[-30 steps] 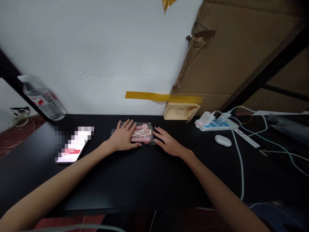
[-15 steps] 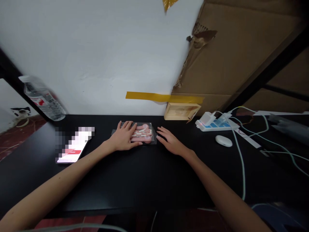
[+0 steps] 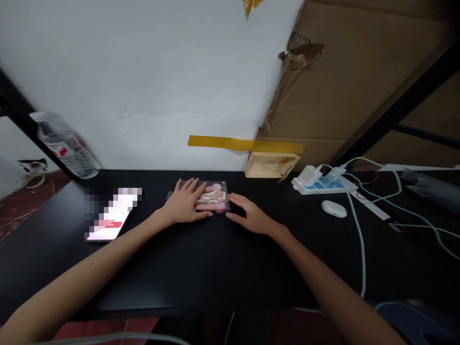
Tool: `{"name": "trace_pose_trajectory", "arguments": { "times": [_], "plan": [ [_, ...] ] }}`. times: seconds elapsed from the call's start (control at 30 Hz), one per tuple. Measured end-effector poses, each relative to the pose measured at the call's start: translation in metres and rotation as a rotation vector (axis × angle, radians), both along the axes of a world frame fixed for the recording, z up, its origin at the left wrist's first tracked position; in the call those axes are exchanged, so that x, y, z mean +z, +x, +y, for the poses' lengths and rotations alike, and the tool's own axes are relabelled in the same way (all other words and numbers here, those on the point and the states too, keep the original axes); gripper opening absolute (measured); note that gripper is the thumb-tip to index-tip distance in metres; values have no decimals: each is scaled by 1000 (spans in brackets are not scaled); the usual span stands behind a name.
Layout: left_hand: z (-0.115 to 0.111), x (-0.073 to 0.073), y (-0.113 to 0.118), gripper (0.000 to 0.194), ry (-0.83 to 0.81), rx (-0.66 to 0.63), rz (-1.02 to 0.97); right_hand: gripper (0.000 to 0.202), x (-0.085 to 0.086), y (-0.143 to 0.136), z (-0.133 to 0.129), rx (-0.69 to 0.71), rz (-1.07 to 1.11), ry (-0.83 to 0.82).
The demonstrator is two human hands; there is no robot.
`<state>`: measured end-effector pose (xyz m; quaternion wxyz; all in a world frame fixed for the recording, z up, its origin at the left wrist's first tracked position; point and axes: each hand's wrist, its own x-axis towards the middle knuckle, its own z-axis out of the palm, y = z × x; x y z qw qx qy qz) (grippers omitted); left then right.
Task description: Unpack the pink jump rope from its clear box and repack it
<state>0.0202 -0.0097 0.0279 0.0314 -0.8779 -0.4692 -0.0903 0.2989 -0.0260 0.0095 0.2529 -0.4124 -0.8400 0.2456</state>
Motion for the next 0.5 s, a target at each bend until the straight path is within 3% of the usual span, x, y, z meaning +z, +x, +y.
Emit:
{"name": "trace_pose_trajectory", "arguments": {
  "times": [0.1, 0.5],
  "plan": [
    [0, 0, 1, 99, 4, 8, 16, 83, -3, -4, -7, 11, -144, 69],
    [1, -2, 0, 102, -5, -15, -10, 74, -8, -12, -6, -64, -241, 152]
  ]
}}
